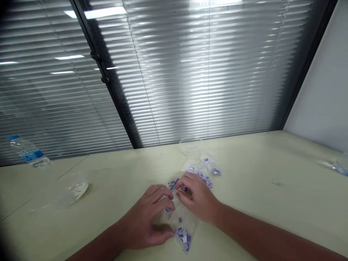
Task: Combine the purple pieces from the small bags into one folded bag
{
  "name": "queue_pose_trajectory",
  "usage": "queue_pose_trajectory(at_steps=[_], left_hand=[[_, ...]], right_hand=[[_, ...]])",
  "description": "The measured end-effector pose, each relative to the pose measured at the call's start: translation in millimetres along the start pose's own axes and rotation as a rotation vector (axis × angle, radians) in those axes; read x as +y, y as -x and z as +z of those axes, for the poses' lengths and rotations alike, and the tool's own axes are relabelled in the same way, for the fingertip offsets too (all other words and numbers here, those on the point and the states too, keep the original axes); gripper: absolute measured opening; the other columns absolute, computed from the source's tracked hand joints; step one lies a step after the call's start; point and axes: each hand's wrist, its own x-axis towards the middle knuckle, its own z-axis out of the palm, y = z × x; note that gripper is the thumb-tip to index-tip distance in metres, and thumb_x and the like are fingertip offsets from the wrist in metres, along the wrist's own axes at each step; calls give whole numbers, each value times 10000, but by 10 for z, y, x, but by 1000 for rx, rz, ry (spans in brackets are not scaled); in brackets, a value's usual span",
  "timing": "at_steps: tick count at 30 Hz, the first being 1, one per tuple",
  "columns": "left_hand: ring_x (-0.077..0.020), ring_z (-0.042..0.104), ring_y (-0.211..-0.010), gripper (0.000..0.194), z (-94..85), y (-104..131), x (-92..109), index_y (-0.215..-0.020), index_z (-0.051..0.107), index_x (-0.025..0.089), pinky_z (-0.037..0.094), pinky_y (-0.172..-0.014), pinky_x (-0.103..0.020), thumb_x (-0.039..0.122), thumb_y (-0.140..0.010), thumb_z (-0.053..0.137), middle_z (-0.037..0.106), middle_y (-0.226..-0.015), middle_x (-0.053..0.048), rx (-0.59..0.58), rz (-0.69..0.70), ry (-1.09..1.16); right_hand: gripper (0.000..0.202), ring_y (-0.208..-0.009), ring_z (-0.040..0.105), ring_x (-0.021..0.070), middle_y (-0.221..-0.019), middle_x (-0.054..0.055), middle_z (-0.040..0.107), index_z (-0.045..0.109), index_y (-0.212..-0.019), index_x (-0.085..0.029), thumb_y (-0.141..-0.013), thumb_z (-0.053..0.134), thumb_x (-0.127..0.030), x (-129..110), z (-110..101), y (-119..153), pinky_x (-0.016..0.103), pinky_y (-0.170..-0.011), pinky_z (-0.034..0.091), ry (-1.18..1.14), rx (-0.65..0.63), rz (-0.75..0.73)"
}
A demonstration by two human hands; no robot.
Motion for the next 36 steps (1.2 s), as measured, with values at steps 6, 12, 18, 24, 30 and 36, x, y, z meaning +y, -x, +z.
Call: queue_pose_trajectory(at_steps=[6, 12, 18, 24, 30, 36], left_hand=[[-221, 560, -1024, 298, 78, -15, -84, -1031, 637, 251, 425, -910, -360, 280, -796, 818, 637, -1106, -28, -23, -78, 15], [-179, 561, -852, 48, 124, -9, -151, -949, 638, 235, 400, -784, -330, 199, -944, 607, 657, -892, -2, 32, -84, -83], [-155, 592, -867, 112, 90, -7, -203, -899, 638, 224, 419, -823, -305, 199, -981, 567, 678, -884, 15, 228, -186, -23], [-128, 584, -746, 183, 58, -16, -194, -910, 687, 241, 425, -663, -242, 336, -1006, 564, 684, -854, 21, 276, -448, 96], [-129, 595, -744, 138, 111, -12, -212, -905, 673, 234, 433, -696, -252, 287, -995, 584, 684, -815, 28, 176, -249, 56], [-152, 618, -854, 64, 101, 3, -120, -1008, 660, 252, 415, -793, -308, 210, -964, 641, 706, -925, 19, 266, -75, -34]], right_hand=[[184, -907, 554, 180, -888, -1, 605, 652, -886, -202, -800, 637, -40, -4, 20, -9, 330, -836, 377, 34, -92, 4], [334, -897, 543, 178, -878, -9, 599, 652, -924, -203, -709, 559, 35, -19, 10, -5, 336, -856, 369, 0, -99, -13], [219, -933, 543, 190, -930, -1, 613, 643, -976, -221, -804, 646, -85, -59, -31, -5, 327, -844, 380, -30, -109, 32], [161, -996, 563, 192, -1036, 9, 645, 624, -1060, -239, -920, 695, -279, -50, -35, 38, 339, -899, 398, -99, -79, -1], [78, -936, 570, 176, -946, 6, 637, 626, -969, -224, -927, 683, -191, -42, -12, 20, 322, -840, 411, -54, 35, -119], [64, -917, 582, 171, -948, 20, 628, 650, -906, -215, -918, 685, -163, -76, -24, 23, 317, -806, 421, -41, 0, -163]])
